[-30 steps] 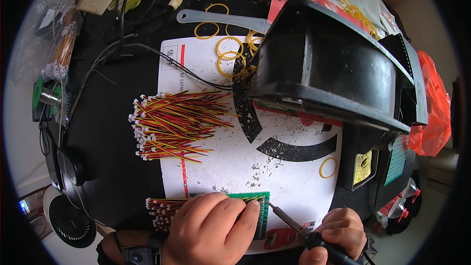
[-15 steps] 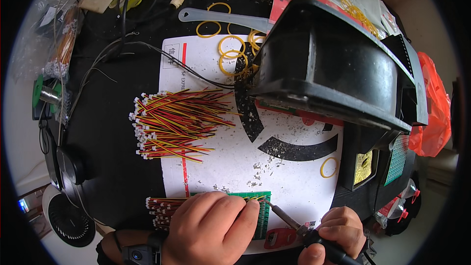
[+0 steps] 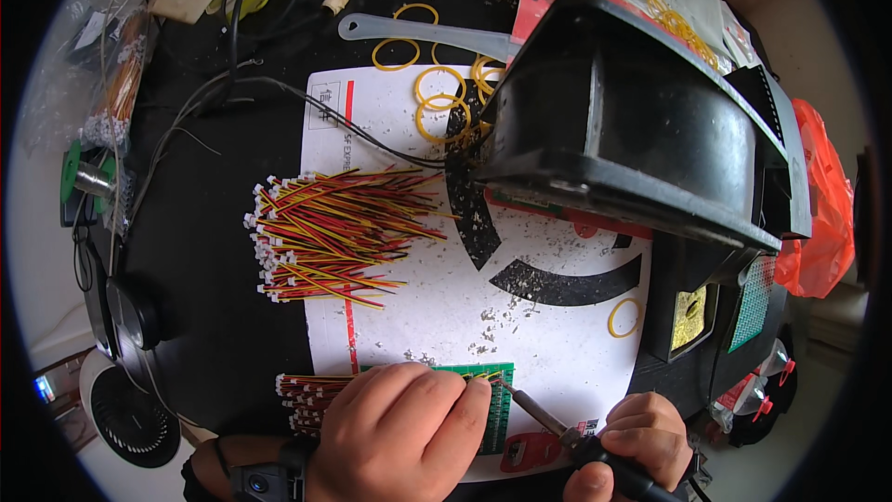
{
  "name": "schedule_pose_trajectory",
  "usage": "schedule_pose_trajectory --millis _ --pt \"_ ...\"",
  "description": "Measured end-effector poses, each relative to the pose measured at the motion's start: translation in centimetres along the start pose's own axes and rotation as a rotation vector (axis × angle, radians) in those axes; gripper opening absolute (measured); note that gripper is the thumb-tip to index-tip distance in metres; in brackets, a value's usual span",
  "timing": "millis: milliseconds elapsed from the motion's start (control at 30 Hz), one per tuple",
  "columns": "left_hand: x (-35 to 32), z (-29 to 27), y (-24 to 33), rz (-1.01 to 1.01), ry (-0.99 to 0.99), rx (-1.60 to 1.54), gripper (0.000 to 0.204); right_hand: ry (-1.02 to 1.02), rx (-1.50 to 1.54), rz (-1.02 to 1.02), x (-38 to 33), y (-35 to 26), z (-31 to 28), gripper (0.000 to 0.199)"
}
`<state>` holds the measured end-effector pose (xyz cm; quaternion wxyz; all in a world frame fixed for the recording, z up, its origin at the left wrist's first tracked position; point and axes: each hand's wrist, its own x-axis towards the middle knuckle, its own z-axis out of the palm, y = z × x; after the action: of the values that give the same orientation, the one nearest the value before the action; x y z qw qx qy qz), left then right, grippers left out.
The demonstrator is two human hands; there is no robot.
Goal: Soldering small wires to a green printed circuit board.
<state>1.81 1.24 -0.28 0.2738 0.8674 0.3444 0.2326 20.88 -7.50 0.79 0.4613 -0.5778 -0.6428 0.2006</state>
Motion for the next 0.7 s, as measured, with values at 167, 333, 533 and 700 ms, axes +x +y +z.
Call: schedule_pose_trajectory --millis 167,333,533,700 --pt "0.00 0.04 0.05 -0.008 -0.010 -0.007 0.015 -0.004 -0.007 -0.010 0.03 0.08 0.03 0.024" --pt "-0.39 0.22 -0.47 -0.006 -0.051 0.064 0.017 0.100 0.081 -0.015 -0.27 0.03 0.42 0.025" --pt "-0.07 -0.20 -0.10 -0.005 -0.031 0.005 0.016 0.135 0.016 -0.032 0.01 0.05 0.77 0.026" --pt "-0.44 0.30 -0.71 0.065 0.039 0.000 0.019 0.214 0.079 -0.084 -0.36 0.10 0.78 0.025"
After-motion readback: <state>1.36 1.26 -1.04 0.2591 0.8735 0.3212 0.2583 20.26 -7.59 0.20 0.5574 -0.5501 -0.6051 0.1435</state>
